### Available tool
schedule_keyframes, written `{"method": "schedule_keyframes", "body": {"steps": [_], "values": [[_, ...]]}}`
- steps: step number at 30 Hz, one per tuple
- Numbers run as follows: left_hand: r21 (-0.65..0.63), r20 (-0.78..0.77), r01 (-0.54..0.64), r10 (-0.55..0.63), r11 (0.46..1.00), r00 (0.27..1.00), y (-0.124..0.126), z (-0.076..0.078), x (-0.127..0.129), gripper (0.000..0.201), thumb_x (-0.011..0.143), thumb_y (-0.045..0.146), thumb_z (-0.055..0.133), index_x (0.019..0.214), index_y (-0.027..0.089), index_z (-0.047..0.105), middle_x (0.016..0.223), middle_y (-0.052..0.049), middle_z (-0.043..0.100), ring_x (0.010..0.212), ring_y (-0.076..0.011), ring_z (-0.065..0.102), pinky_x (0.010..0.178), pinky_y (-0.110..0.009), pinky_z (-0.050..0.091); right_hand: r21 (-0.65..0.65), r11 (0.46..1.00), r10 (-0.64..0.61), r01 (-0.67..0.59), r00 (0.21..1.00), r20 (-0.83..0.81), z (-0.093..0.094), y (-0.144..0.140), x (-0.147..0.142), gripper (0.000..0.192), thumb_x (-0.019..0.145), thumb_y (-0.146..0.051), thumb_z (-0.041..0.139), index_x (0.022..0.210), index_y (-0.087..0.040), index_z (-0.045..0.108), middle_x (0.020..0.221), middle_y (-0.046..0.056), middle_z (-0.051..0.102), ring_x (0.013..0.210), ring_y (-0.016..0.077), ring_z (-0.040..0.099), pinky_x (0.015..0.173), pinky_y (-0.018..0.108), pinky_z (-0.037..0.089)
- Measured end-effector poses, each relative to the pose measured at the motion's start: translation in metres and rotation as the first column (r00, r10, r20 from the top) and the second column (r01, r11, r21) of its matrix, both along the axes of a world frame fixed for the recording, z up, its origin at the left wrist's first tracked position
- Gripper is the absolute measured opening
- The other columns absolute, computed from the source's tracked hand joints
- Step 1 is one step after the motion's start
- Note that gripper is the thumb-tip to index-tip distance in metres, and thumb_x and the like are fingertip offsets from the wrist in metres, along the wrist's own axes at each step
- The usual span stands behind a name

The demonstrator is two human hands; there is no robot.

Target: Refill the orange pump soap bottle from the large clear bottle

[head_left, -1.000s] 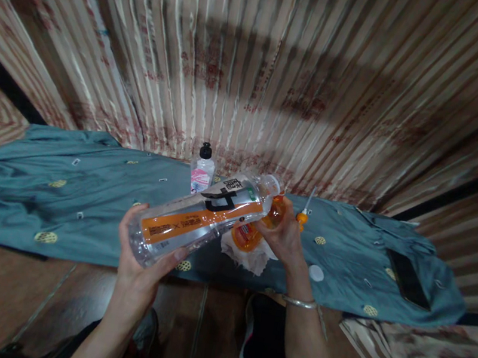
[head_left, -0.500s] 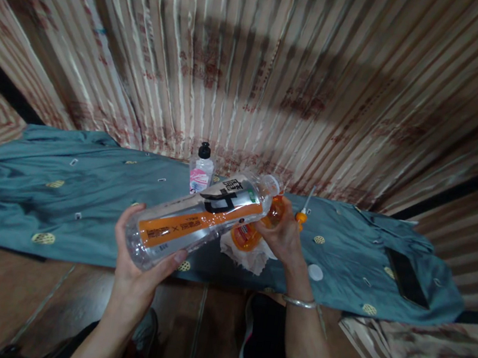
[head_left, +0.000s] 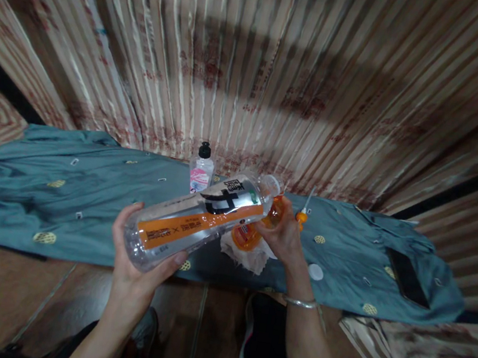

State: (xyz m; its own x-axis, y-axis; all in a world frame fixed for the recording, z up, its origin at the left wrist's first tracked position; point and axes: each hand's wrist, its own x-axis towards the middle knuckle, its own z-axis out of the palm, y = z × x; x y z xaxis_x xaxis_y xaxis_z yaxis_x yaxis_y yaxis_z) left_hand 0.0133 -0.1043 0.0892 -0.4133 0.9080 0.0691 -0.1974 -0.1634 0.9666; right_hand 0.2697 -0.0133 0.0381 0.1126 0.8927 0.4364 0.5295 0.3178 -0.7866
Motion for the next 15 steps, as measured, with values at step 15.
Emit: {"method": "schedule_keyframes", "body": {"steps": [15], "values": [[-0.009,-0.052,0.01,-0.01,1.0,0.999,-0.0006,0.0009,-0.002,0.101,0.053,0.031,0.099,0.139,0.03,0.045,0.119,-0.003,0.065,0.102,-0.0221,0.069,0.091,-0.035,0.057,-0.024,1.0,-0.008,0.008,1.0,-0.02,0.0035,-0.0001,-0.001,0.076,0.075,-0.053,0.084,0.136,-0.023,0.049,0.123,0.015,0.077,0.111,0.034,0.077,0.101,0.058,0.063]]}}
